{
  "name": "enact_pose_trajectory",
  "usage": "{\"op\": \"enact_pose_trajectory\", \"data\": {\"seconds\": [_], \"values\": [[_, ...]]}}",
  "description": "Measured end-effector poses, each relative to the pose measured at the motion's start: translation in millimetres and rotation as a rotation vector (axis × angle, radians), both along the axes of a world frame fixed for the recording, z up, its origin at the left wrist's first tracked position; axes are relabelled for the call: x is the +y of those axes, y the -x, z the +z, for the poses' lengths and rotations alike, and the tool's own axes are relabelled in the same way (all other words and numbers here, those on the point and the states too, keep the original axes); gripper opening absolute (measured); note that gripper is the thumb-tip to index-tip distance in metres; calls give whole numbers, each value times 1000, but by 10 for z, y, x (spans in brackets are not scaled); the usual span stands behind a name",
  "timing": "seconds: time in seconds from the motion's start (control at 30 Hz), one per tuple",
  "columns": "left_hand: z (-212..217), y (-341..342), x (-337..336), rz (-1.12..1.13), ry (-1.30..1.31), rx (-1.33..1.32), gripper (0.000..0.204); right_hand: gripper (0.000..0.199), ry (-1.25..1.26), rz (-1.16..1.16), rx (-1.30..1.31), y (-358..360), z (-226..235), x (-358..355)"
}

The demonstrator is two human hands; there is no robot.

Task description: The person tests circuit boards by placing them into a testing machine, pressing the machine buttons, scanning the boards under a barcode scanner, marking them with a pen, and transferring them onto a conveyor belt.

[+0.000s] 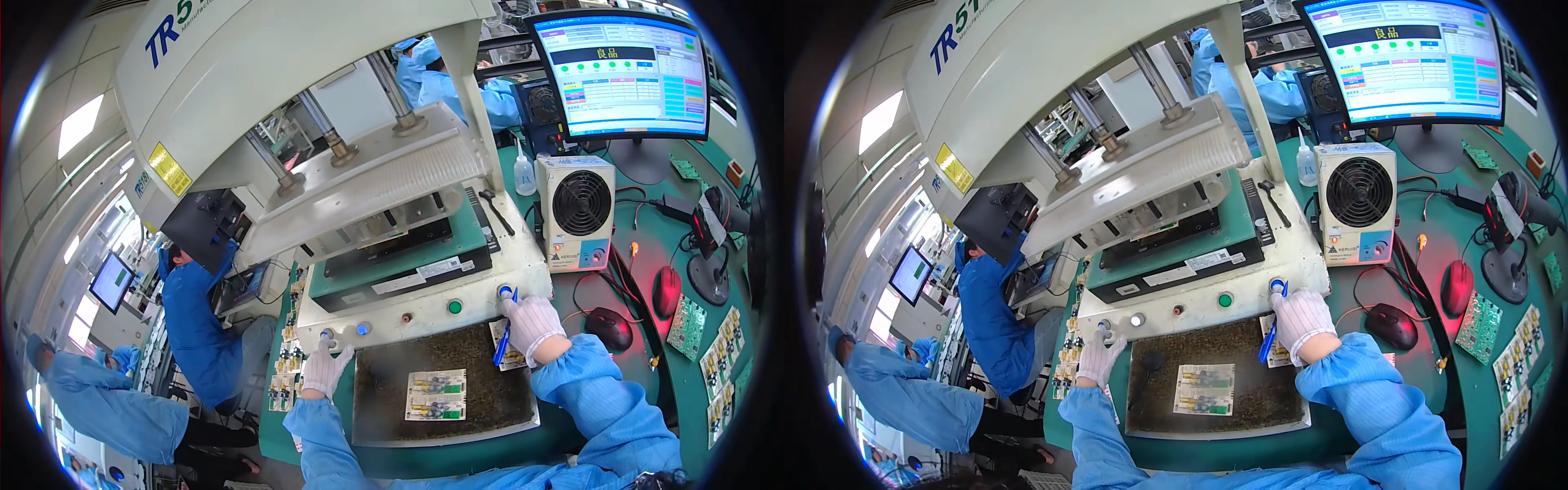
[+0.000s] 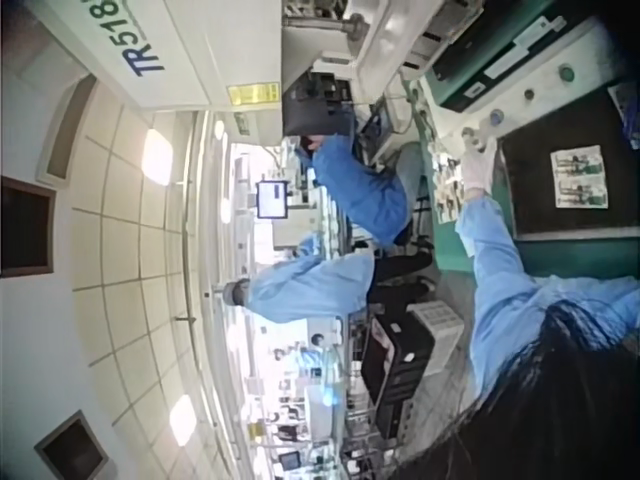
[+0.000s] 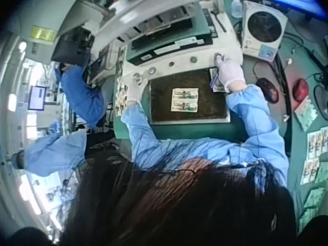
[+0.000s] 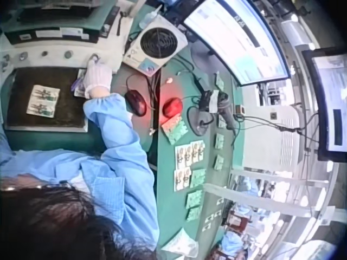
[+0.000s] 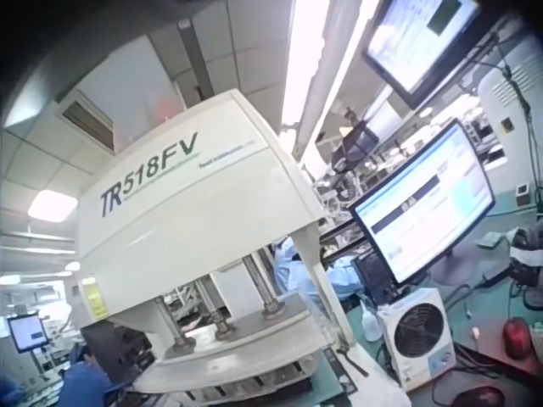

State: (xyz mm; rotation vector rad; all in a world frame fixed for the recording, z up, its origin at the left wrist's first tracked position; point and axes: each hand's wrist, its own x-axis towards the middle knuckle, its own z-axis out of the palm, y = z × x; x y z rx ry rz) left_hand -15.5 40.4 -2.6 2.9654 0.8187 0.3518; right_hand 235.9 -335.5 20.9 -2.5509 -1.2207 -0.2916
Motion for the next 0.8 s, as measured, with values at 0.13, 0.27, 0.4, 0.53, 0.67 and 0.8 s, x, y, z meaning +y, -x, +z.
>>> {"op": "enact_pose_trajectory", "data": {"seconds": [0.13, 0.27, 0.4, 0.53, 0.67, 0.8], "values": [[-18, -32, -16, 21, -13, 17, 66, 19, 6, -32, 20, -40, 95, 44], [74, 44, 75, -88, -55, 93, 70, 31, 36, -2, 104, -113, 168, 148], [502, 68, -278, -38, 302, -72, 83, 49, -27, 93, 97, 314, 362, 243], [804, 254, -1107, -68, 525, -194, 87, 82, -112, 523, 9, 1065, 5, 387], [759, 593, -1557, -71, 560, -151, 82, 71, -16, 414, 104, 1308, -210, 570], [719, 565, -1672, -51, 401, -58, 79, 61, -3, 310, 214, 1323, -63, 446]]}}
